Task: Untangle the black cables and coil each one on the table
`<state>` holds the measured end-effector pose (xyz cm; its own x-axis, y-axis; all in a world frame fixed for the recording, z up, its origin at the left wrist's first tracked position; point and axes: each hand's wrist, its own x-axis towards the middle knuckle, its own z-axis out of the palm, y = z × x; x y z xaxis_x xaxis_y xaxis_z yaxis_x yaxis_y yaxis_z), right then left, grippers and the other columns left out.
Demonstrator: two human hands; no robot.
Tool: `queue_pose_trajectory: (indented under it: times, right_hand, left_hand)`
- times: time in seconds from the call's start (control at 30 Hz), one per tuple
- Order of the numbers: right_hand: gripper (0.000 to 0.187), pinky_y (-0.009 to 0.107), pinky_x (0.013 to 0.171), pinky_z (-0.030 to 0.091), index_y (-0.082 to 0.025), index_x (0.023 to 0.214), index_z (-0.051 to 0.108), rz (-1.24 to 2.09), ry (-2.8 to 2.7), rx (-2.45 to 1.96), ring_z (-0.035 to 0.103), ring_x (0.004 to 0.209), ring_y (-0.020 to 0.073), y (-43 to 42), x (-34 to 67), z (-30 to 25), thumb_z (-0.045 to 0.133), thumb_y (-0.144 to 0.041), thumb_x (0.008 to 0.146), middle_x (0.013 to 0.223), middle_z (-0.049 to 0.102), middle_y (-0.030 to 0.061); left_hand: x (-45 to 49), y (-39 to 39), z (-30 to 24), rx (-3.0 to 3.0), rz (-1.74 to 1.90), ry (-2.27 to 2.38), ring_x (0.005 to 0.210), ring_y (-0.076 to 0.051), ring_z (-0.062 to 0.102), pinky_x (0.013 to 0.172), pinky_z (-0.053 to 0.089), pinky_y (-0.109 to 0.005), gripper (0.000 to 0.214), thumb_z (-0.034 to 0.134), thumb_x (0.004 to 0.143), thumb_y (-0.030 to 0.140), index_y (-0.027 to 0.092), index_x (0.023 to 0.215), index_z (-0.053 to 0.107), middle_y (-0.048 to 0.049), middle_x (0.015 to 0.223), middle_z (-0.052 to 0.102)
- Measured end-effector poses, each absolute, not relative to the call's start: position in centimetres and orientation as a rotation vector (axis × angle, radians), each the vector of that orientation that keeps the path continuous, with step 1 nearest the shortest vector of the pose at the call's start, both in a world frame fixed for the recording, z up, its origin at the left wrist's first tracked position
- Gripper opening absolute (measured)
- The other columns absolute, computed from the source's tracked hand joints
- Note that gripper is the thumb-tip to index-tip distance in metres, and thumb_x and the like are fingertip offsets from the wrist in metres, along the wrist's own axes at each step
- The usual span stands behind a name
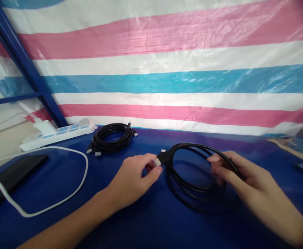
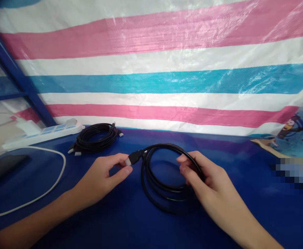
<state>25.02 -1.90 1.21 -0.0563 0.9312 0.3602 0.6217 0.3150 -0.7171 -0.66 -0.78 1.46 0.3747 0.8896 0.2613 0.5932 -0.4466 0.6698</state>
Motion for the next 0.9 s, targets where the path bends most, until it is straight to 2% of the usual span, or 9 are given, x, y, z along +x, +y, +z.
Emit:
queue_pose_trajectory:
  times: [0.1, 0.2, 0.3, 0.37, 0.47, 0.57, 0.67, 0.9]
  right_hand:
    - [0.038, 0.029, 0.068, 0.056, -0.029, 0.116, 0.054, 0.355, -1.843, -1.357, 0.066, 0.088, 0.0209, -1.9, 25.8, 0.8, 0.057, -0.048, 0.083, 0.098, 0.067, 0.0024]
    - [0.044, 0.036, 0.078, 0.053, -0.030, 0.128, 0.048, -0.023, -2.039, -1.295, 0.063, 0.099, 0.0242, -2.2, 26.1, 0.6, 0.053, -0.046, 0.086, 0.113, 0.063, 0.0049]
    - [0.041, 0.047, 0.083, 0.045, -0.023, 0.131, 0.049, -0.534, -2.281, -1.073, 0.060, 0.102, 0.0298, -2.8, 24.8, 0.9, 0.046, -0.037, 0.092, 0.120, 0.060, 0.0111]
    - [0.035, 0.050, 0.084, 0.043, -0.016, 0.125, 0.052, -0.737, -2.355, -0.901, 0.062, 0.097, 0.0302, -3.2, 23.5, 1.1, 0.045, -0.029, 0.094, 0.113, 0.065, 0.0138]
    - [0.030, 0.040, 0.075, 0.049, -0.010, 0.118, 0.054, -0.680, -2.432, -0.784, 0.067, 0.080, 0.0232, -3.7, 22.0, 1.0, 0.039, -0.025, 0.097, 0.093, 0.071, 0.0109]
    - [0.033, 0.028, 0.056, 0.051, -0.014, 0.117, 0.053, -0.517, -2.455, -0.797, 0.067, 0.064, 0.0172, -3.9, 21.6, 0.6, 0.029, -0.030, 0.100, 0.079, 0.071, 0.0052]
    - [0.034, 0.025, 0.042, 0.046, -0.020, 0.108, 0.057, -0.370, -2.451, -0.839, 0.065, 0.055, 0.0150, -3.9, 21.8, 0.2, 0.026, -0.033, 0.100, 0.073, 0.070, 0.0021]
    - [0.036, 0.022, 0.039, 0.045, -0.022, 0.106, 0.062, -0.152, -2.491, -0.922, 0.062, 0.050, 0.0133, -3.7, 22.2, -0.3, 0.030, -0.035, 0.099, 0.076, 0.069, 0.0023]
  left_hand:
    - [-0.8, -1.1, 1.4, 2.464, 0.865, 1.246, 0.061, -0.011, 0.051, 0.063, 0.035, -0.025, 0.016, 0.051, 0.084, 0.024, 0.017, 0.072, 0.056, 0.0031, 0.066, 0.061]
    - [-0.9, -1.3, 1.2, 2.636, 0.910, 1.125, 0.057, -0.010, 0.050, 0.063, 0.036, -0.025, 0.014, 0.052, 0.082, 0.020, 0.016, 0.069, 0.055, 0.0038, 0.062, 0.060]
    - [-0.5, -1.7, 0.7, 2.797, 1.032, 1.005, 0.055, -0.011, 0.049, 0.062, 0.037, -0.027, 0.012, 0.053, 0.080, 0.018, 0.014, 0.070, 0.059, 0.0022, 0.059, 0.059]
    - [0.1, -2.1, 0.5, 2.885, 1.102, 0.940, 0.052, -0.011, 0.048, 0.060, 0.037, -0.028, 0.013, 0.052, 0.078, 0.017, 0.012, 0.070, 0.062, 0.0014, 0.056, 0.057]
    - [1.0, -2.7, 0.1, 2.983, 1.143, 0.867, 0.049, -0.012, 0.044, 0.057, 0.036, -0.030, 0.016, 0.050, 0.077, 0.016, 0.012, 0.066, 0.061, 0.0013, 0.052, 0.054]
    - [1.4, -3.0, -0.3, 3.036, 1.142, 0.834, 0.048, -0.012, 0.044, 0.056, 0.035, -0.030, 0.018, 0.050, 0.077, 0.016, 0.014, 0.061, 0.058, 0.0014, 0.050, 0.052]
    - [1.3, -2.9, -0.4, 3.015, 1.048, 0.831, 0.050, -0.012, 0.046, 0.057, 0.035, -0.030, 0.021, 0.049, 0.082, 0.019, 0.015, 0.064, 0.058, 0.0020, 0.052, 0.055]
    - [0.8, -2.4, 0.0, 2.992, 0.788, 0.811, 0.057, -0.012, 0.050, 0.067, 0.036, -0.030, 0.025, 0.042, 0.091, 0.025, 0.016, 0.072, 0.056, 0.0013, 0.060, 0.060]
